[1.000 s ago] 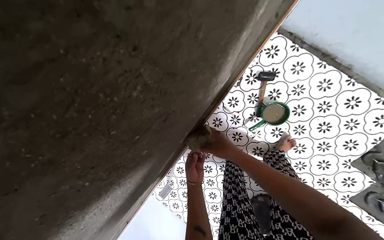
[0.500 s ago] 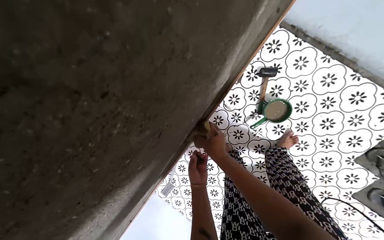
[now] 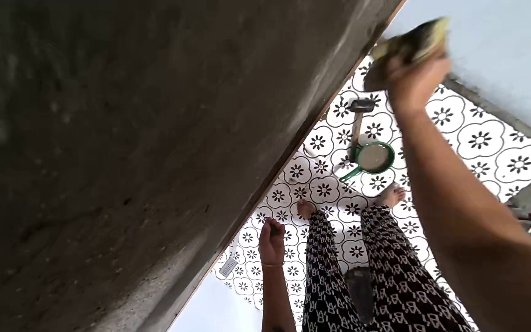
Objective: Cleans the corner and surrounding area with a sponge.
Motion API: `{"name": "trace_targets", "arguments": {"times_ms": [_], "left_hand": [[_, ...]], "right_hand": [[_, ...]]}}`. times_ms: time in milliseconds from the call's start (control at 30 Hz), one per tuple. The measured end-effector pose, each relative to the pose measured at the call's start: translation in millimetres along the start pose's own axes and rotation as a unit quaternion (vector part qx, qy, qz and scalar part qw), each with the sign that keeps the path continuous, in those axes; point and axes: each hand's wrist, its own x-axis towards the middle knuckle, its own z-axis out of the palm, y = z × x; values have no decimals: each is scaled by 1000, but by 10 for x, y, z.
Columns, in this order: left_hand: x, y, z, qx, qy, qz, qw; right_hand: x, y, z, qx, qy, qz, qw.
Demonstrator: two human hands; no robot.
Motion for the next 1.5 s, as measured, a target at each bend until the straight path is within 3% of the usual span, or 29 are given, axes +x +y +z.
{"name": "trace_targets", "arguments": {"times_ms": [133,267,367,467,567,667,800,967,1167,1333,1500], "left_hand": [[21,-133,165,23,-10,-32,999],[236,-417,505,174,-13,-83,981],[631,-899,823,365,-68,-119,921],[1036,-1560,1188,489,-101,-154,853],[1239,-2216,1525,478,-104,-178,854],[1096,-2713,1505,417,-131,-214,874],[732,-3037,891,401,-133,-301,855],[636,-3077,294,417,-55,-353,836],[887,-3157,475,336,-67,-314,886],[886,-3206,428,331,-79,-338,877],[911,-3186,467,321,-86,-347,877]], "right_hand": [[532,488,-707,25,129,30,991],[256,1279,-976,92,80,34,992],[-213,1996,-790,103,-9,137,985],[-654,2752,-356,111,-89,266,953],[-735,3450,172,20,-172,320,932],[-383,3572,562,-83,-295,275,911],[-9,3931,1347,-218,-387,193,875],[223,4368,1983,-284,-398,154,858],[185,4624,2219,-311,-385,106,862],[88,4803,2461,-319,-398,118,852],[110,4676,2303,-298,-445,164,828]]}}
